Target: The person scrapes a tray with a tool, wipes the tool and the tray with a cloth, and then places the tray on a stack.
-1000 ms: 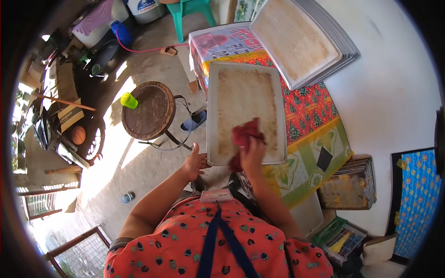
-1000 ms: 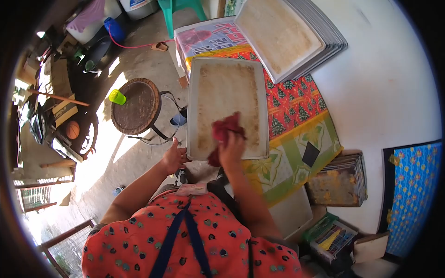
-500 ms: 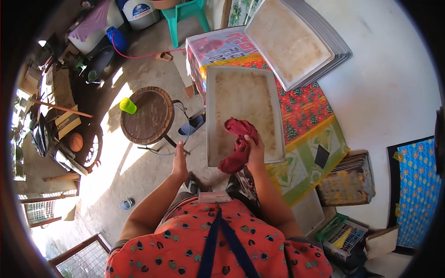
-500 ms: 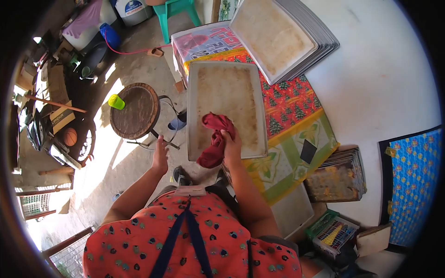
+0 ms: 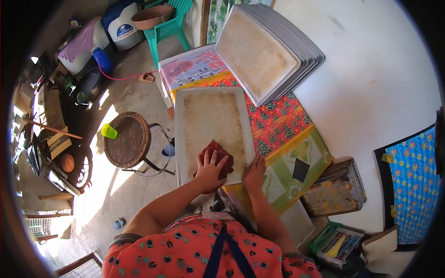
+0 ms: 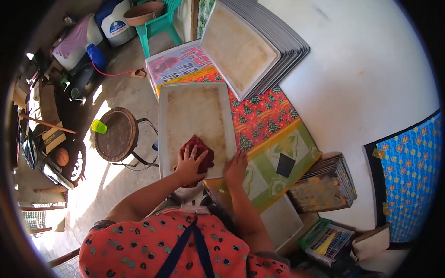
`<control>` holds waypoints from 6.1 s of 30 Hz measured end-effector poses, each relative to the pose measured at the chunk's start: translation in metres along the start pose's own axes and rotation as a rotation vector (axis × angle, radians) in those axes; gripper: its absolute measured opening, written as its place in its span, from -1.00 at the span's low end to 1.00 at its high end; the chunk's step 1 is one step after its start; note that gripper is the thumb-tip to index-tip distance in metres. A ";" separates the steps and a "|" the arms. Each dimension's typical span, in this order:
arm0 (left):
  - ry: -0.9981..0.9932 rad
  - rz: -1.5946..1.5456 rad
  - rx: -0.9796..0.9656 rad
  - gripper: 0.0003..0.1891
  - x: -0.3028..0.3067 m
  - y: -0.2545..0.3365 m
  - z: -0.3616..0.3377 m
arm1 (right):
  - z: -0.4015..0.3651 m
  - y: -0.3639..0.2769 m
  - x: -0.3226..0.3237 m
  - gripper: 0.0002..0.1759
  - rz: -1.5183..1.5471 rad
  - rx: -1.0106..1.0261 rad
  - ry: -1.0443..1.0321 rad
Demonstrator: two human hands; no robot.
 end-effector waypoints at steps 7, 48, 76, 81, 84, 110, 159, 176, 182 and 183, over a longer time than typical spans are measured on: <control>0.100 0.031 -0.308 -0.37 0.014 0.041 0.043 | -0.004 0.006 -0.008 -0.26 0.054 -0.101 -0.208; 0.253 0.232 0.917 -0.52 0.130 -0.350 0.024 | 0.001 -0.002 -0.007 -0.39 -0.066 -0.161 -0.242; 0.191 0.236 0.155 -0.55 0.060 -0.135 0.188 | 0.004 -0.002 -0.007 -0.39 -0.099 -0.148 -0.252; 0.284 0.256 0.379 -0.54 0.103 -0.211 0.213 | 0.003 -0.001 -0.008 -0.39 -0.110 -0.130 -0.247; 0.332 0.289 0.372 -0.53 0.094 -0.205 0.200 | 0.003 -0.001 -0.009 -0.37 -0.119 -0.135 -0.248; 0.321 0.150 0.420 -0.53 0.049 -0.188 0.027 | -0.003 -0.002 -0.010 -0.42 -0.147 -0.085 -0.193; 0.572 -0.159 0.940 -0.73 0.103 -0.312 -0.392 | -0.083 -0.116 0.102 -0.56 1.151 -0.181 -0.664; 0.894 -2.046 0.187 -0.64 0.152 -0.108 -0.250 | -0.033 -0.281 0.066 -0.05 1.981 -0.271 -1.692; 0.898 -1.706 0.738 -0.39 0.073 -0.114 -0.261 | -0.014 -0.285 0.079 -0.46 2.030 -0.470 -1.471; 0.832 -1.909 0.610 -0.38 0.058 -0.115 -0.259 | -0.012 -0.288 0.084 -0.49 2.065 -0.499 -1.513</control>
Point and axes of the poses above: each hand's wrist, its own z-axis towards the middle knuckle, its own x-axis out of the back of the hand, y = z × x, the point moved 3 cm from there along z, towards the middle knuckle, and after that the axes turned 2 degrees about -y, right-handed, at the moved point
